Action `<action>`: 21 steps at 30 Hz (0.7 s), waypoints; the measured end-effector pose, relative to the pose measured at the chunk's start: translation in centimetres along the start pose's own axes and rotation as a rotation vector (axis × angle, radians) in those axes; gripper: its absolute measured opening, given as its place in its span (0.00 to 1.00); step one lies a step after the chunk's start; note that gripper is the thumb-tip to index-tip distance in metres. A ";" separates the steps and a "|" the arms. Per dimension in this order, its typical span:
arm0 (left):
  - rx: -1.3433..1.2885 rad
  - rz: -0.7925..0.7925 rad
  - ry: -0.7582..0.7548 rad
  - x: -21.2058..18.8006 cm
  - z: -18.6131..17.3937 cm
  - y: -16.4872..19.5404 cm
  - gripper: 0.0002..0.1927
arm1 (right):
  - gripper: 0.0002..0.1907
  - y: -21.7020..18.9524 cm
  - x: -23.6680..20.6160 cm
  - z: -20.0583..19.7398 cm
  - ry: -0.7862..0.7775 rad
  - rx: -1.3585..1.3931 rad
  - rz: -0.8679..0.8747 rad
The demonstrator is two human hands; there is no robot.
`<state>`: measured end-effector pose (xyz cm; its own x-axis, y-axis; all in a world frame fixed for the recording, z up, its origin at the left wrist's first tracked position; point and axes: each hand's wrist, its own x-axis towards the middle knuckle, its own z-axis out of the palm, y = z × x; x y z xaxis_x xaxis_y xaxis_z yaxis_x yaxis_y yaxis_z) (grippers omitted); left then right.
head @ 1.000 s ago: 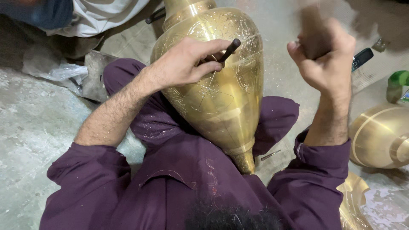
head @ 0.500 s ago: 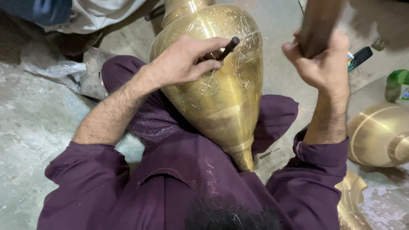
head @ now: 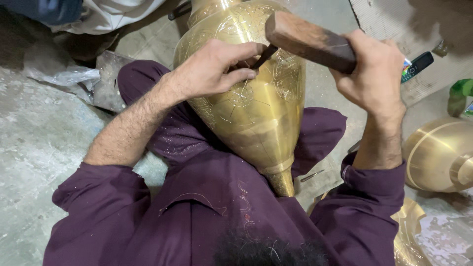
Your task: The person sits on the workshop floor holding a large brass vase between their legs and decorates its surface. They first rub the brass with an abrasive block, then hold a punch against pre-drawn patterns and strike it with a wooden mallet to engrave the designs, repositioning the punch repeatedly across the vase surface.
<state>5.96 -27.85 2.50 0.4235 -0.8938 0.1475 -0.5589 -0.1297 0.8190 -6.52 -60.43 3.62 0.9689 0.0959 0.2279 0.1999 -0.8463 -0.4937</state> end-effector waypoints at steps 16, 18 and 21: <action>-0.464 -0.214 0.425 -1.0 2.0 -1.7 0.20 | 0.17 1.7 -0.3 3.0 -0.295 -0.168 0.184; -0.574 -0.310 0.480 -1.1 2.8 -1.9 0.21 | 0.17 1.6 0.9 2.7 -0.320 -0.205 0.169; -0.408 -0.273 0.544 -1.4 3.6 -1.9 0.16 | 0.15 1.3 3.6 1.3 -0.404 -0.361 0.105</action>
<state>3.79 -27.88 -1.26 0.8635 -0.4986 0.0760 -0.1176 -0.0524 0.9917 -2.59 -60.52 2.64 0.9740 0.1345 -0.1821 0.1054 -0.9813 -0.1609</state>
